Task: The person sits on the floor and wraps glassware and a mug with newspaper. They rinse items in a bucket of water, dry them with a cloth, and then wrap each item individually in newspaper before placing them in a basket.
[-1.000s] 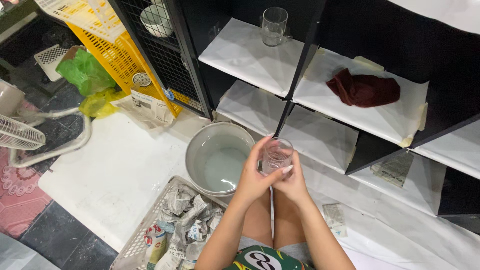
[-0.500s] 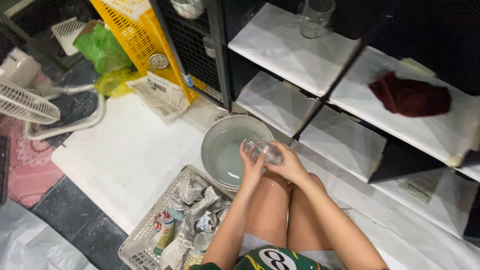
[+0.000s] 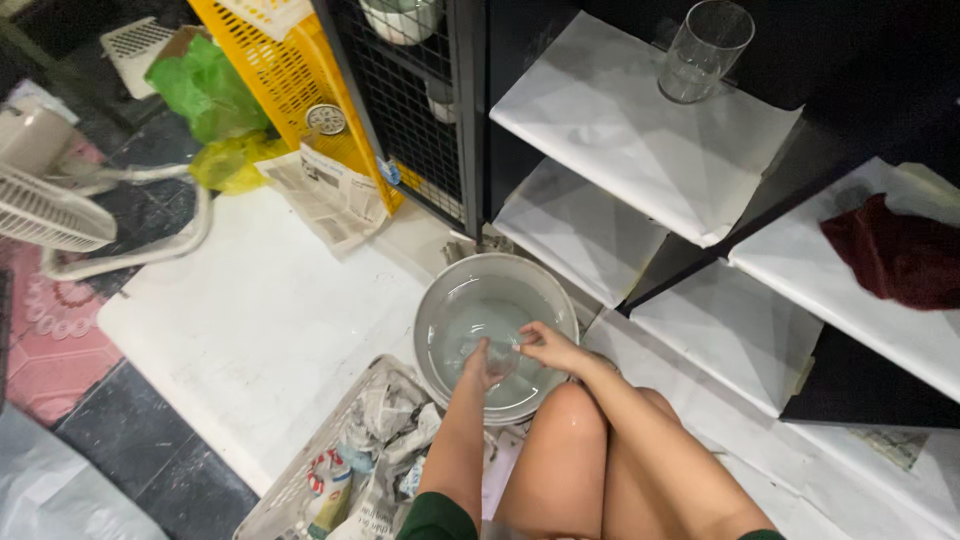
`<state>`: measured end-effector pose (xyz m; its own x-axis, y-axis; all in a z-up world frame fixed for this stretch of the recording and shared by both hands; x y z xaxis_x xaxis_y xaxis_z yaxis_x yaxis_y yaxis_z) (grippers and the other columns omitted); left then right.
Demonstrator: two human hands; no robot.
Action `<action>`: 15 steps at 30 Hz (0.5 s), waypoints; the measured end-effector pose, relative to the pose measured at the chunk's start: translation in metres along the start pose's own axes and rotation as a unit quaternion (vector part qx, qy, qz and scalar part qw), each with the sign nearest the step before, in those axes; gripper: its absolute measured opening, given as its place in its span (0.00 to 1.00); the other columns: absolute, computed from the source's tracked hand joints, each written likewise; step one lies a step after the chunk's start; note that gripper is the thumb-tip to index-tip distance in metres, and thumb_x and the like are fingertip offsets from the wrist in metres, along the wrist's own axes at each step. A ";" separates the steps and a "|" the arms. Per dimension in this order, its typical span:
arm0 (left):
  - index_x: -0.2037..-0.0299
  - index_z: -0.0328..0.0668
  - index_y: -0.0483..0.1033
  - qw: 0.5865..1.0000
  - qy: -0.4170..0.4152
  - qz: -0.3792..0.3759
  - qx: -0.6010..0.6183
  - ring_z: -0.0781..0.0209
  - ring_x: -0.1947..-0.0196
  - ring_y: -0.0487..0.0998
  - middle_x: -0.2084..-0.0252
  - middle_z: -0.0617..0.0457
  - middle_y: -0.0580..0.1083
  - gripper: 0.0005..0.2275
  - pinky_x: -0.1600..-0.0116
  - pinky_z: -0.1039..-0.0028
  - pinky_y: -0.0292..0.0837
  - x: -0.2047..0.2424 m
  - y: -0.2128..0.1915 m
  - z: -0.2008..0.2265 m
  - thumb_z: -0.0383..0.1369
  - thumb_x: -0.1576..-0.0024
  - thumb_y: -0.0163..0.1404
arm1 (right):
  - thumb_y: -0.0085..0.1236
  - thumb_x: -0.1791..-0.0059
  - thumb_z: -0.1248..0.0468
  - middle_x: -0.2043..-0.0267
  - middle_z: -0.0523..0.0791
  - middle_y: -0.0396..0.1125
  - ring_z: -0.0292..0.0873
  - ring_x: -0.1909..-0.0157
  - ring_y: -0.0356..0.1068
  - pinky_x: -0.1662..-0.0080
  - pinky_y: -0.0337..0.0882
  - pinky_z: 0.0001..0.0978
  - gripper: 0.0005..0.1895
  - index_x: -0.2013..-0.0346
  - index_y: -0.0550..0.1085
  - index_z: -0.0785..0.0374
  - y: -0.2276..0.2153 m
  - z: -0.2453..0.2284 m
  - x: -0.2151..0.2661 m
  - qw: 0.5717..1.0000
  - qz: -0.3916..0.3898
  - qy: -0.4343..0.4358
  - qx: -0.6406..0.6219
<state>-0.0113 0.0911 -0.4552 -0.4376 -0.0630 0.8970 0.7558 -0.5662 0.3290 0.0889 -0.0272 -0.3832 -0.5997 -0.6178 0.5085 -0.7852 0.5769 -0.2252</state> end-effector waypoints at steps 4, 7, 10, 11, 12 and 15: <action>0.32 0.39 0.62 0.994 0.009 0.100 -0.036 0.33 0.42 0.74 0.36 0.37 0.67 0.36 0.44 0.40 0.74 -0.009 -0.026 0.006 0.47 0.49 0.60 | 0.60 0.55 0.60 0.55 0.40 0.70 0.37 0.56 0.73 0.61 0.75 0.34 0.24 0.44 0.72 0.57 -0.008 0.014 -0.005 0.997 0.019 0.059 -0.049; 0.29 0.36 0.48 0.987 0.039 0.154 -0.013 0.35 0.38 0.68 0.32 0.39 0.61 0.43 0.41 0.34 0.68 -0.017 -0.040 0.014 0.41 0.48 0.65 | 0.56 0.51 0.59 0.57 0.41 0.72 0.37 0.56 0.74 0.61 0.74 0.34 0.20 0.44 0.73 0.58 -0.010 0.016 -0.009 0.994 0.019 0.073 -0.083; 0.32 0.34 0.51 0.949 0.233 0.185 -0.103 0.38 0.39 0.69 0.35 0.40 0.64 0.43 0.39 0.43 0.68 -0.015 -0.044 0.051 0.34 0.54 0.68 | 0.58 0.50 0.61 0.57 0.43 0.72 0.39 0.57 0.75 0.61 0.74 0.34 0.18 0.45 0.72 0.60 -0.005 0.018 -0.016 0.992 0.011 0.077 -0.099; 0.34 0.34 0.53 0.925 0.277 0.203 -0.165 0.39 0.40 0.70 0.37 0.40 0.65 0.42 0.39 0.46 0.68 -0.013 -0.042 0.061 0.32 0.56 0.68 | 0.58 0.50 0.61 0.57 0.42 0.72 0.38 0.57 0.75 0.61 0.74 0.33 0.19 0.45 0.72 0.59 -0.004 0.019 -0.018 0.992 0.007 0.085 -0.098; 0.35 0.34 0.55 0.893 0.319 0.218 -0.229 0.40 0.40 0.70 0.38 0.40 0.66 0.42 0.40 0.48 0.68 -0.010 -0.037 0.068 0.30 0.58 0.69 | 0.58 0.51 0.60 0.56 0.42 0.73 0.38 0.57 0.75 0.61 0.74 0.33 0.19 0.45 0.72 0.58 -0.004 0.022 -0.019 0.991 0.003 0.093 -0.097; 0.38 0.34 0.61 0.794 0.466 0.206 -0.331 0.43 0.42 0.72 0.42 0.39 0.69 0.41 0.41 0.56 0.69 0.008 -0.013 0.079 0.24 0.65 0.69 | 0.58 0.53 0.63 0.54 0.42 0.72 0.37 0.55 0.75 0.60 0.75 0.31 0.21 0.44 0.72 0.58 -0.005 0.028 -0.021 0.992 0.004 0.092 -0.092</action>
<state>0.0140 0.1623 -0.4292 -0.6240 -0.7606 0.1791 0.6409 -0.6293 -0.4396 0.1006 -0.0319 -0.4158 -0.5537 -0.5154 0.6540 -0.7298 0.6785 -0.0831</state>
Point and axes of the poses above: each hand's wrist, its own x-axis away from the middle knuckle, its own y-axis out of the palm, z = x × y, the point moved 9 cm from there along -x, towards the middle knuckle
